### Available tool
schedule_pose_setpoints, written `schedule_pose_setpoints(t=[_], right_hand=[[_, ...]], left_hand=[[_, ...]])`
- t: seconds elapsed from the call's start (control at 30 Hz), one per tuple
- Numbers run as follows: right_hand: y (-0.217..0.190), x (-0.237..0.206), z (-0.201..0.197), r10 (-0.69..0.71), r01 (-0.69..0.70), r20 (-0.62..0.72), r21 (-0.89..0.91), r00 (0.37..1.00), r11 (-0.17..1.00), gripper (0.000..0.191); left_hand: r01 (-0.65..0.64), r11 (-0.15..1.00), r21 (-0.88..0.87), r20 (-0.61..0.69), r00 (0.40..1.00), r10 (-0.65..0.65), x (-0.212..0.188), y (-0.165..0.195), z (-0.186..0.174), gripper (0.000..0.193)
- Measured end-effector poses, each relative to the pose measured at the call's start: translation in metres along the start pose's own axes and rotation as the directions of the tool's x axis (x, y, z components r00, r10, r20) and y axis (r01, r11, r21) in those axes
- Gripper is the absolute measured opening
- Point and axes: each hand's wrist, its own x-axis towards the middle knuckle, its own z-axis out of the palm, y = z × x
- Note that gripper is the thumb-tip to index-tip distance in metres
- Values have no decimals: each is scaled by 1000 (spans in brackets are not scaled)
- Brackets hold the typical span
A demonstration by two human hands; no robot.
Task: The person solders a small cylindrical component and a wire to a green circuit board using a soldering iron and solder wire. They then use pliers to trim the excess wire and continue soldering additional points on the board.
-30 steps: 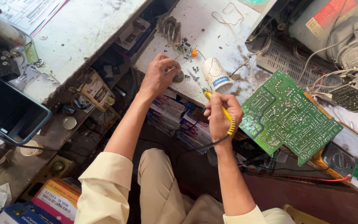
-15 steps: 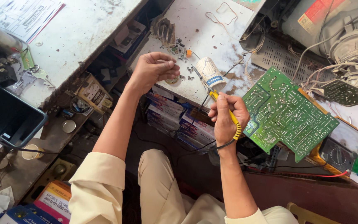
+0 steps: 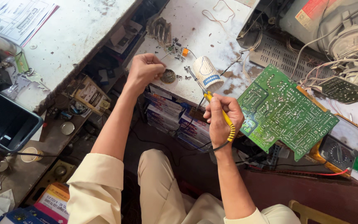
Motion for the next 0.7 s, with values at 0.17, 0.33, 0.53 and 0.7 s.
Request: schedule_pose_setpoints(t=[0.17,0.33,0.53,0.7], right_hand=[[3,-1,4,6,-6,25,-10,1000,1000,13],[4,-2,10,51,-49,23,-77,998,996,15],[12,-1,19,45,-37,77,-106,996,994,14],[18,5,24,65,-55,90,-108,994,993,15]], left_hand=[[-96,848,521,-52,988,144,-1,0,7,18],[-116,821,558,-28,987,159,-3,5,15,19],[-158,799,580,-26,977,212,0,5,19,17],[-99,810,578,-75,982,173,1,4,21,16]])
